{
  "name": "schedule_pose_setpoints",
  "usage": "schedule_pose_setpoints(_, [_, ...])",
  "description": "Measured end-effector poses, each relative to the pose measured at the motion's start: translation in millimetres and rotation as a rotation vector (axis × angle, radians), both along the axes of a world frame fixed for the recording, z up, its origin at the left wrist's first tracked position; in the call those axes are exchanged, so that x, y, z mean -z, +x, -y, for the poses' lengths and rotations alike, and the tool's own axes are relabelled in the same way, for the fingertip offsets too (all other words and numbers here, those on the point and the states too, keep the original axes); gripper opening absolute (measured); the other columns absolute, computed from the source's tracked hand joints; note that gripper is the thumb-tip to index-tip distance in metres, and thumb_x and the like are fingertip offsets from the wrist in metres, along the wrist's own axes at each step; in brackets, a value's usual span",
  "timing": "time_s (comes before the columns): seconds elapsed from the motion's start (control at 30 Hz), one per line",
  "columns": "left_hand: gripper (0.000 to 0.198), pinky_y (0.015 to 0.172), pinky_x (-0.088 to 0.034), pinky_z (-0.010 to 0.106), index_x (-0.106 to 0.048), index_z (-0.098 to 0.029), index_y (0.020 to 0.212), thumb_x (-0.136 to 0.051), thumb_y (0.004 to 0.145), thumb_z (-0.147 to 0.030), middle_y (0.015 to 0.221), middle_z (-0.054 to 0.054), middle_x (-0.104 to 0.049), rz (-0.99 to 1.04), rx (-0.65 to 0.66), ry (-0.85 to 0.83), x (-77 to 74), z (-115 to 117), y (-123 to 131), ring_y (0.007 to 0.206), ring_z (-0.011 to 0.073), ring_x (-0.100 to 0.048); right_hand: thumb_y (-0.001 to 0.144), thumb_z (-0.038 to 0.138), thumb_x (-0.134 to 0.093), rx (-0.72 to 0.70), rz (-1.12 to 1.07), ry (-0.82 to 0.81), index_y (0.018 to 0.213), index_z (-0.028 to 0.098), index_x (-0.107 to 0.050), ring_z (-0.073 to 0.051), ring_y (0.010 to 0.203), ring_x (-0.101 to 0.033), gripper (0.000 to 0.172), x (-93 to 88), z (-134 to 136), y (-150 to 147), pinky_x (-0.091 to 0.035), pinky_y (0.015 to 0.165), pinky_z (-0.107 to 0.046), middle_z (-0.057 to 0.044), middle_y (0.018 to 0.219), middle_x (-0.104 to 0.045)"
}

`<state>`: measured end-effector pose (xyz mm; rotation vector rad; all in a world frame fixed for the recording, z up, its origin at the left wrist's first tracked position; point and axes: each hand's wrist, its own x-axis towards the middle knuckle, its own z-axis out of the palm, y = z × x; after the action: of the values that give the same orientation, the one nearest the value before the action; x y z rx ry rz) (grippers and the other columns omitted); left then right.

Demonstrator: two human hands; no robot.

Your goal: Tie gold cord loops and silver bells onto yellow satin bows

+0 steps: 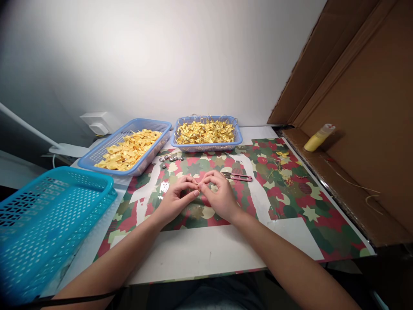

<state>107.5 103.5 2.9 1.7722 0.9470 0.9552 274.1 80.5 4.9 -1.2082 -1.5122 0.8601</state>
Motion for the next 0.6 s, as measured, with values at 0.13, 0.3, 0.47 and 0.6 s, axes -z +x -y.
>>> schedule_pose_setpoints(0.13, [0.012,0.093,-0.043,0.038,-0.07,-0.02,0.076,-0.066,0.083,-0.029,0.094,0.006,-0.062,-0.009,-0.004,0.026,1.8,1.3,1.9,0.097,0.0209,-0.056,0.088,0.032,-0.058,-0.001,-0.001,0.012,0.074,0.02,-0.064,-0.018,0.095,-0.055,0.019,-0.2,-0.5,-1.0,-0.041,0.088,-0.032,-0.004,0.092,-0.057])
schedule_pose_setpoints(0.3, [0.019,0.091,-0.042,0.037,-0.069,-0.02,0.074,-0.06,0.087,-0.029,0.096,0.006,-0.062,-0.056,0.007,0.028,1.2,2.8,2.7,0.096,0.0204,-0.055,0.087,0.031,-0.058,0.0,0.011,0.005,0.073,0.02,-0.065,-0.018,0.097,-0.055,0.02,-0.3,-1.2,-2.0,-0.041,0.088,-0.032,-0.004,0.092,-0.058])
schedule_pose_setpoints(0.47, [0.021,0.092,-0.043,0.036,-0.065,-0.02,0.071,-0.057,0.088,-0.03,0.095,0.005,-0.061,-0.066,0.048,0.019,-0.8,3.5,2.2,0.097,0.0201,-0.056,0.086,0.031,-0.057,0.018,0.014,0.007,0.071,0.019,-0.063,-0.018,0.095,-0.055,0.021,-0.3,-1.5,-1.5,-0.042,0.086,-0.032,-0.004,0.092,-0.058])
schedule_pose_setpoints(0.6, [0.022,0.09,-0.045,0.035,-0.062,-0.02,0.069,-0.054,0.089,-0.028,0.091,0.004,-0.059,-0.049,0.092,0.012,-3.9,4.4,2.6,0.092,0.0192,-0.055,0.087,0.033,-0.057,0.024,-0.004,-0.008,0.072,0.02,-0.063,-0.018,0.093,-0.056,0.021,1.7,-2.1,-1.2,-0.043,0.082,-0.03,-0.004,0.092,-0.058])
